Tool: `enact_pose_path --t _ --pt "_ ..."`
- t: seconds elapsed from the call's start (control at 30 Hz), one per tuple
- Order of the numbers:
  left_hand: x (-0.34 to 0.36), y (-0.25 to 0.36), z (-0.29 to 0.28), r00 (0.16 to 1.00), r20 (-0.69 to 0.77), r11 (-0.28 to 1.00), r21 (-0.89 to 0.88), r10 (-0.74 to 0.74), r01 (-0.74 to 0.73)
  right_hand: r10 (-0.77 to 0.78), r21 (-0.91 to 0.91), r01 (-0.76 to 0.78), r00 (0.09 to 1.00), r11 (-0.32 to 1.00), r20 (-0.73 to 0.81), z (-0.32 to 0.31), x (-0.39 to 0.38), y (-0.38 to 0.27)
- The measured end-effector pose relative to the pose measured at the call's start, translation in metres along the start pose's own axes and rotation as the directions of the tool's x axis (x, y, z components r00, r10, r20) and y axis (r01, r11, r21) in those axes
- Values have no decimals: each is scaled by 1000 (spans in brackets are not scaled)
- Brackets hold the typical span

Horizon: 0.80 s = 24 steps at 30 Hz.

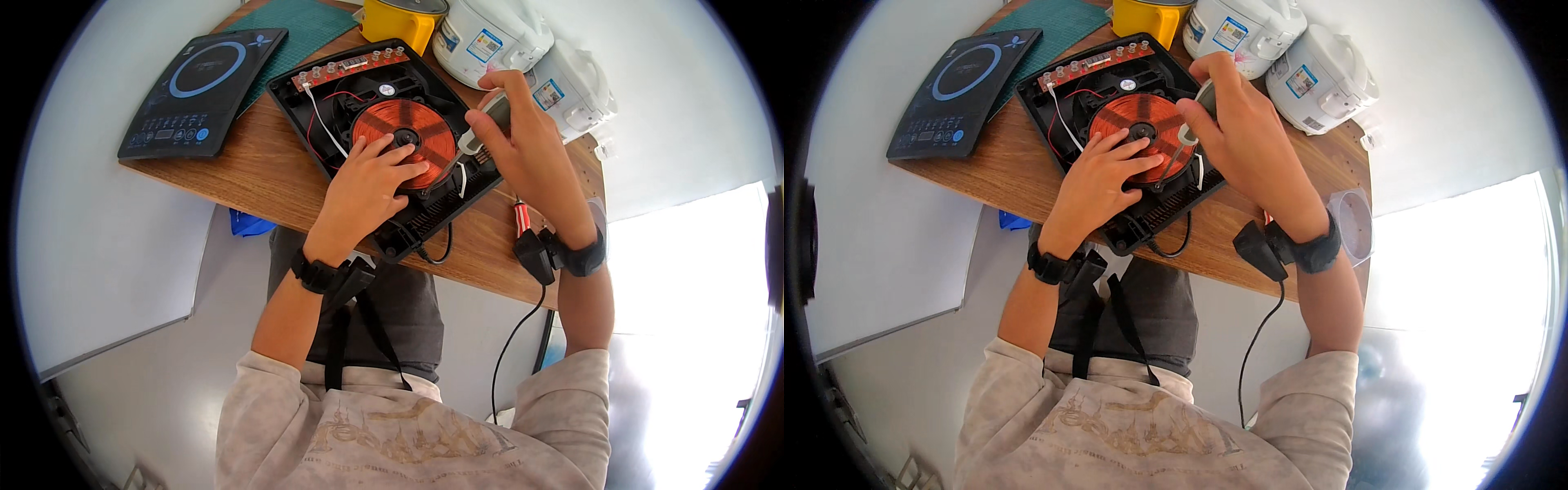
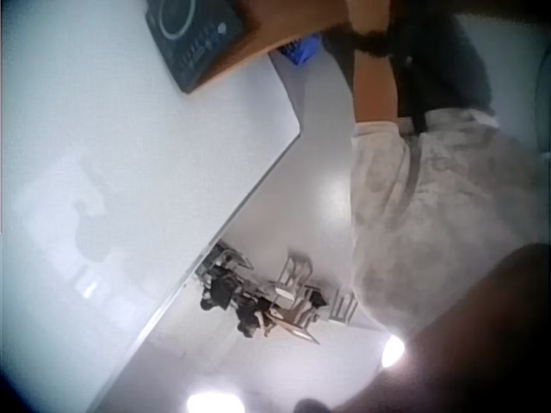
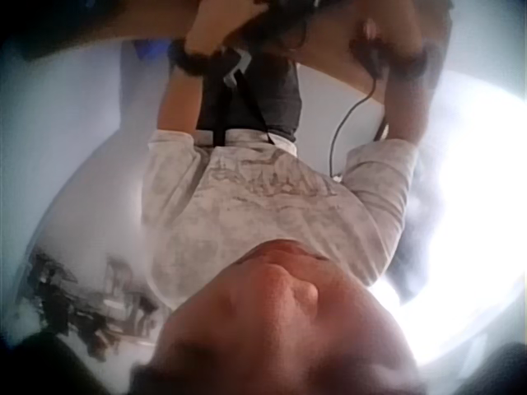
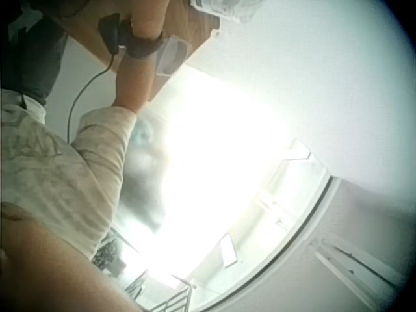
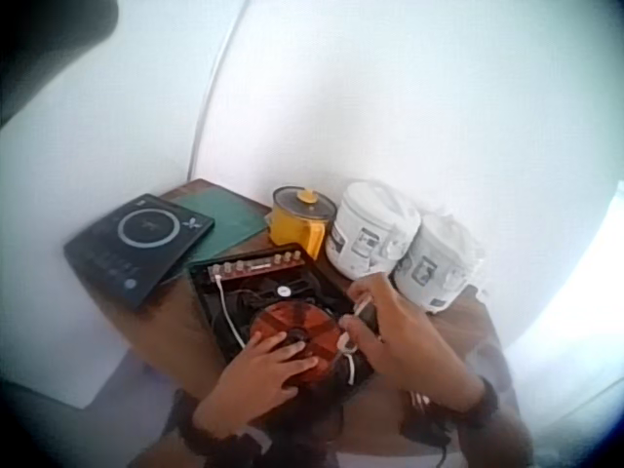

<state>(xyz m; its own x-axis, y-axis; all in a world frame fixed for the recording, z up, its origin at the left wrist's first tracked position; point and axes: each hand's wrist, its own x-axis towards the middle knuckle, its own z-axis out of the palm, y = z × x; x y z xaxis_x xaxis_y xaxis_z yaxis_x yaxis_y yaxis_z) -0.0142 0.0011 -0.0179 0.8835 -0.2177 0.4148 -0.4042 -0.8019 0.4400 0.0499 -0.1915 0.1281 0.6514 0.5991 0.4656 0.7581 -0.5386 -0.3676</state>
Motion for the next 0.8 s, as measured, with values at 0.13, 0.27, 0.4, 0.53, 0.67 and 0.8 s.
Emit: enact_pose_path --t 0.13,0.27,0.4,0.53,0.67,0.8 --pt "-1 -1 -1 1000 9 1000 0 -12 12 86 -206 -83 996 975 9 -3 -1 -13" --pt "0 -2 0 1000 -2 1000 -2 -2 2 15 -138 -21 999 990 -44 2 -5 -10" --pt "0 -2 0 1000 5 1000 -5 -9 9 68 124 -59 995 991 -73 11 -5 -23" --pt "0 0 1 1000 -2 1000 -17 -6 6 81 139 -56 980 989 -183 21 -8 -21" --pt "-1 -1 0 1000 -7 1000 -11 -11 11 165 71 -157 977 985 -131 15 -5 -30" --pt "-1 0 0 1000 -3 1000 -9 -9 9 -73 -146 30 952 989 -299 18 -7 -22"
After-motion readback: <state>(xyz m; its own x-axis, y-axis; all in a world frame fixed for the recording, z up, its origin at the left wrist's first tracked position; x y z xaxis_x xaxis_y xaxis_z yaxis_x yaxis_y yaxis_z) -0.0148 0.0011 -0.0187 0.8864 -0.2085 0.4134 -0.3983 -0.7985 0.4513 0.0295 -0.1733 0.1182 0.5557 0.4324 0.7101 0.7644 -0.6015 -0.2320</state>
